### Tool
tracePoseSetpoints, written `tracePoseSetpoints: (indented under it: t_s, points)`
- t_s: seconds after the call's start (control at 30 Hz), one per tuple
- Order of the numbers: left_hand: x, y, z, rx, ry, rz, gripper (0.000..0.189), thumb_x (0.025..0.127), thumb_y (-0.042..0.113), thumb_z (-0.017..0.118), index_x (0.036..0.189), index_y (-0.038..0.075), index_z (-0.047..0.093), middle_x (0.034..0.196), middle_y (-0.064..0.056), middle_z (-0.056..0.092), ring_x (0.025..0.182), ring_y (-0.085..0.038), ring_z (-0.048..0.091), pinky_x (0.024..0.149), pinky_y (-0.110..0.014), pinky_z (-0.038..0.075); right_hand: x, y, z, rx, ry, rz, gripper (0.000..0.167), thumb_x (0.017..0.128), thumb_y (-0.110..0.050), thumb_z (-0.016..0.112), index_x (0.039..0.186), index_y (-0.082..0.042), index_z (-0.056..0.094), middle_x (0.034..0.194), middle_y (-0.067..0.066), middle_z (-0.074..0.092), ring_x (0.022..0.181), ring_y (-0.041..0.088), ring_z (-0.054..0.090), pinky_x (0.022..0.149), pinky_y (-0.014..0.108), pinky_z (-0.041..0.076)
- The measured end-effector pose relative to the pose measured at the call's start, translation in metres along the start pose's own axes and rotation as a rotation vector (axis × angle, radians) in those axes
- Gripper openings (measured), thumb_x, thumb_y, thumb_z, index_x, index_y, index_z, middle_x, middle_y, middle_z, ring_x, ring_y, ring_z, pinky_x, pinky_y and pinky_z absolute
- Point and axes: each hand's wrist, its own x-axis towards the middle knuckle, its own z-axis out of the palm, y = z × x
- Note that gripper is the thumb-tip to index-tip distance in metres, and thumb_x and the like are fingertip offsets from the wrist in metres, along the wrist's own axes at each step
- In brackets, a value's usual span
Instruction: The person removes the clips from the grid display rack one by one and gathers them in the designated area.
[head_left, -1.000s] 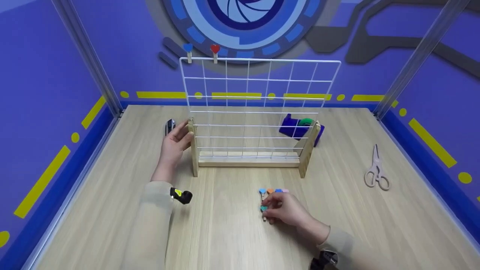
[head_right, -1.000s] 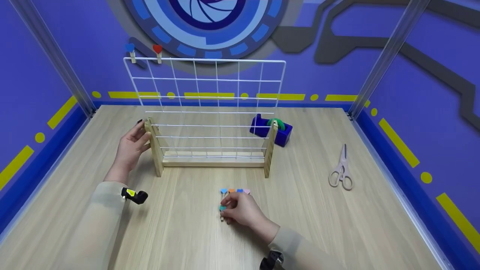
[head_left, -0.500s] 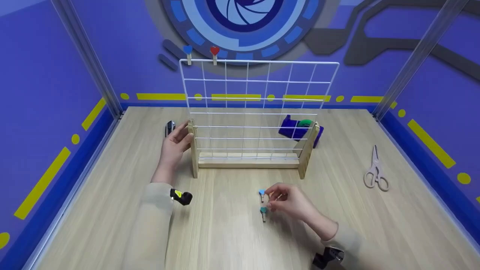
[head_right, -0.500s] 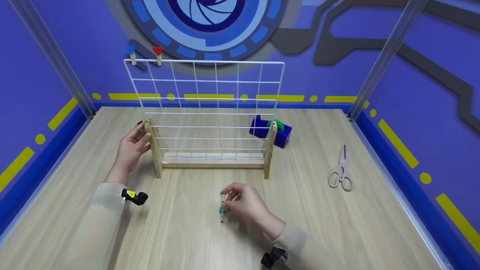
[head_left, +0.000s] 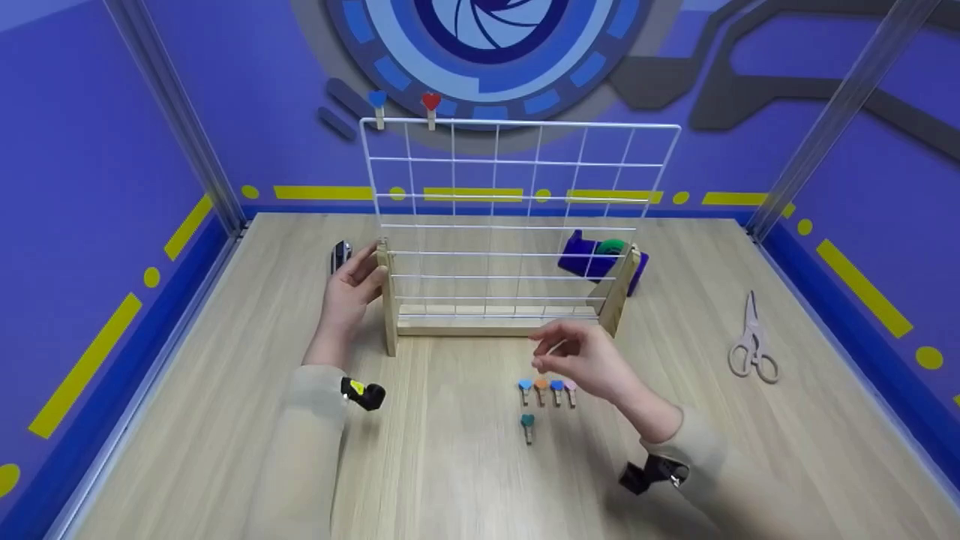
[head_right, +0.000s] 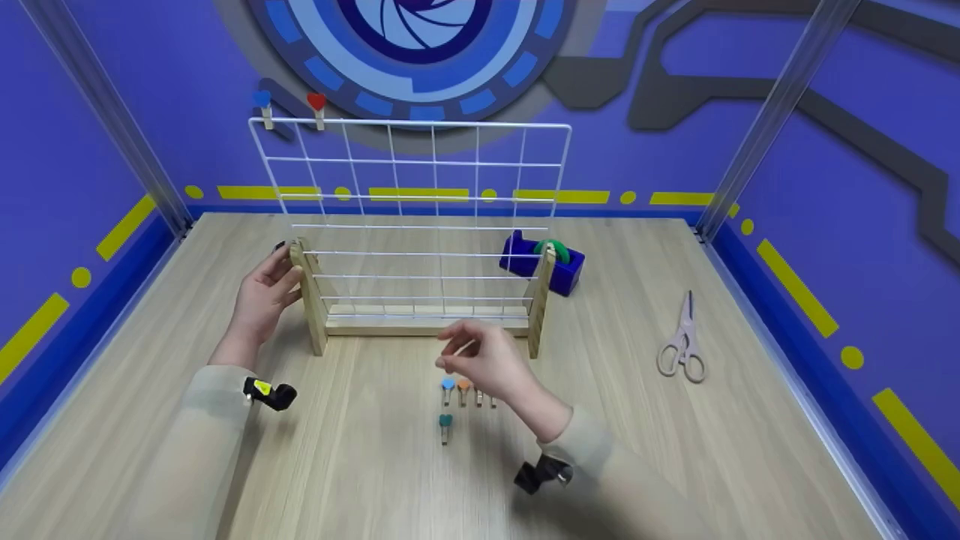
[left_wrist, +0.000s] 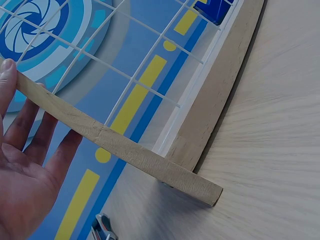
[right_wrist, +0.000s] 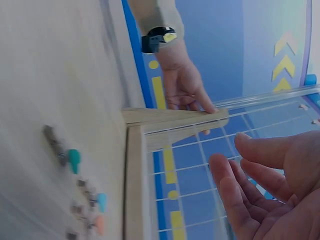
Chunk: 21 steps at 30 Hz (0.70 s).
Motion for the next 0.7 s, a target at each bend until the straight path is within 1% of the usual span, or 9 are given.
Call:
tracePoseSetpoints:
  t_s: [0.13, 0.33, 0.47, 0.57, 0.7]
  points:
    - [0.000, 0.000, 0.000, -0.004, -0.001, 0.001, 0.056, 0.102, 0.008, 0.062, 0.155, 0.010, 0.045, 0.153, -0.019, 0.053, 0.119, -0.003, 0.062, 0.095, -0.022, 0.056, 0.012, -0.017, -0.009, -0.013, 0.034, -0.026, 0.026, 0.091, -0.006, 0.077, 0.117, -0.001, 0.072, 0.100, 0.017, 0.074, 0.084, 0.015, 0.072, 0.075, 0.021, 0.060]
    - [0.000, 0.000, -0.001, -0.023, -0.007, 0.017, 0.057, 0.102, 0.007, 0.061, 0.156, 0.008, 0.044, 0.153, -0.022, 0.052, 0.117, -0.003, 0.062, 0.095, -0.022, 0.057, 0.033, -0.048, -0.019, -0.050, 0.133, -0.053, 0.027, 0.090, -0.006, 0.079, 0.116, -0.005, 0.074, 0.102, 0.013, 0.076, 0.087, 0.016, 0.071, 0.075, 0.020, 0.059]
    - [0.000, 0.000, 0.000, -0.030, -0.010, 0.015, 0.056, 0.102, 0.006, 0.062, 0.155, 0.009, 0.045, 0.152, -0.021, 0.053, 0.116, -0.002, 0.064, 0.094, -0.022, 0.057, 0.047, -0.069, -0.026, -0.025, 0.181, -0.079, 0.027, 0.090, -0.006, 0.078, 0.117, -0.007, 0.074, 0.105, 0.012, 0.076, 0.088, 0.014, 0.071, 0.077, 0.021, 0.060]
    - [-0.001, 0.000, 0.001, -0.030, -0.015, 0.004, 0.055, 0.102, 0.006, 0.061, 0.155, 0.012, 0.046, 0.152, -0.019, 0.054, 0.115, -0.001, 0.064, 0.094, -0.021, 0.057, 0.058, -0.085, -0.031, -0.008, 0.206, -0.116, 0.027, 0.091, -0.006, 0.078, 0.118, -0.006, 0.073, 0.107, 0.012, 0.076, 0.087, 0.012, 0.071, 0.077, 0.022, 0.060]
    - [-0.001, 0.000, 0.000, -0.029, -0.013, -0.002, 0.055, 0.103, 0.007, 0.061, 0.155, 0.014, 0.046, 0.153, -0.017, 0.054, 0.117, -0.002, 0.063, 0.095, -0.021, 0.056, 0.075, -0.106, -0.039, 0.046, 0.230, -0.175, 0.027, 0.091, -0.005, 0.077, 0.118, -0.003, 0.072, 0.109, 0.015, 0.076, 0.087, 0.011, 0.072, 0.077, 0.023, 0.061]
